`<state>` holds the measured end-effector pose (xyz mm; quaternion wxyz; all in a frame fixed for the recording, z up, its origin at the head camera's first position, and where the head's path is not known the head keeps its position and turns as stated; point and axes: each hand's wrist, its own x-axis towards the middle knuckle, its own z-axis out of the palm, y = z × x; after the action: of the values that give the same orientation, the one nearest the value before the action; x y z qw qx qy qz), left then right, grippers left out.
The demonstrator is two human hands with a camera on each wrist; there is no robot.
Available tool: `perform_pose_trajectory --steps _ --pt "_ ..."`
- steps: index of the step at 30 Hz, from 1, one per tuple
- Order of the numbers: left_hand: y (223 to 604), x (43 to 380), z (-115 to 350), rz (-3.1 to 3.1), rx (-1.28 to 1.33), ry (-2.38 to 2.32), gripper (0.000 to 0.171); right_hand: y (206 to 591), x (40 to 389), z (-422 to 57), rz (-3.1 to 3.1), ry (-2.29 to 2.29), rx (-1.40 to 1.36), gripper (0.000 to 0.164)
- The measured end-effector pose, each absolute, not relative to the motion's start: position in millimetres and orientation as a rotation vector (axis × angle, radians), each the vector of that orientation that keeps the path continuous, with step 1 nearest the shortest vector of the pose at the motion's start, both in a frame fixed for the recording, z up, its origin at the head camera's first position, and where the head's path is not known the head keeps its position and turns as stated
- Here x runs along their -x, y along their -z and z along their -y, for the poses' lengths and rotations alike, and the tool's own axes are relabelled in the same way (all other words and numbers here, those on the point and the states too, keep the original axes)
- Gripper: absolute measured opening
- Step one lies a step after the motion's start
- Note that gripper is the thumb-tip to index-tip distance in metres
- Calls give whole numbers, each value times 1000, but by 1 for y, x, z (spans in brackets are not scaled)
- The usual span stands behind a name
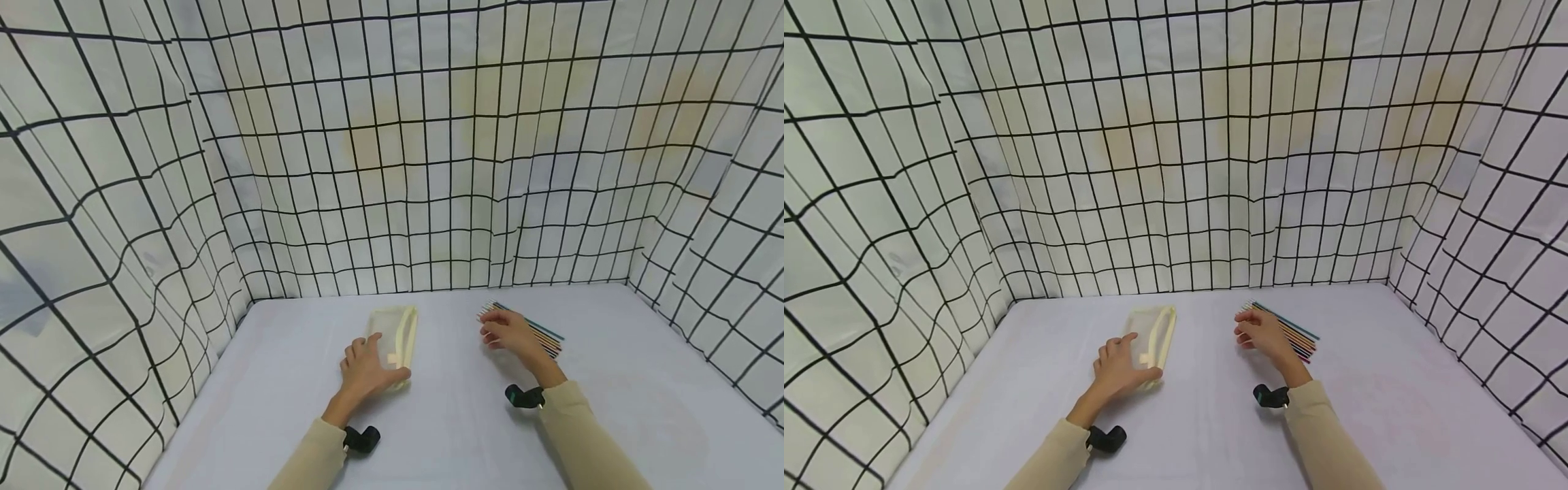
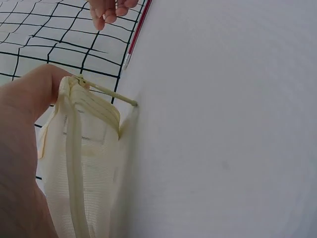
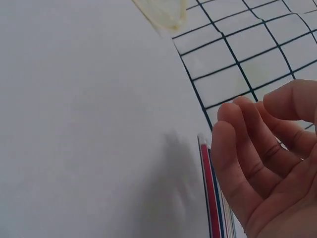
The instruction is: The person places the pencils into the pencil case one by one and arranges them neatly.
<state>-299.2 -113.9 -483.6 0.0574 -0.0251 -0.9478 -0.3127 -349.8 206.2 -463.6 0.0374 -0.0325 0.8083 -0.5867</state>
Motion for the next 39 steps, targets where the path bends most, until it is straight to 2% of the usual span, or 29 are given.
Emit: perform_pose_trajectory --steps 7,15,25,39 --pt "488 302 117 2868 63 933 96 464 352 -236 -2773 1538 83 31" --pt "490 303 119 2825 93 980 95 465 349 -258 -3071 1103 207 29" --pt "492 303 122 2788 166 1072 96 467 347 -260 -3096 863 283 28" --pt "491 302 123 2755 145 1146 87 464 345 -257 -3088 622 311 30"
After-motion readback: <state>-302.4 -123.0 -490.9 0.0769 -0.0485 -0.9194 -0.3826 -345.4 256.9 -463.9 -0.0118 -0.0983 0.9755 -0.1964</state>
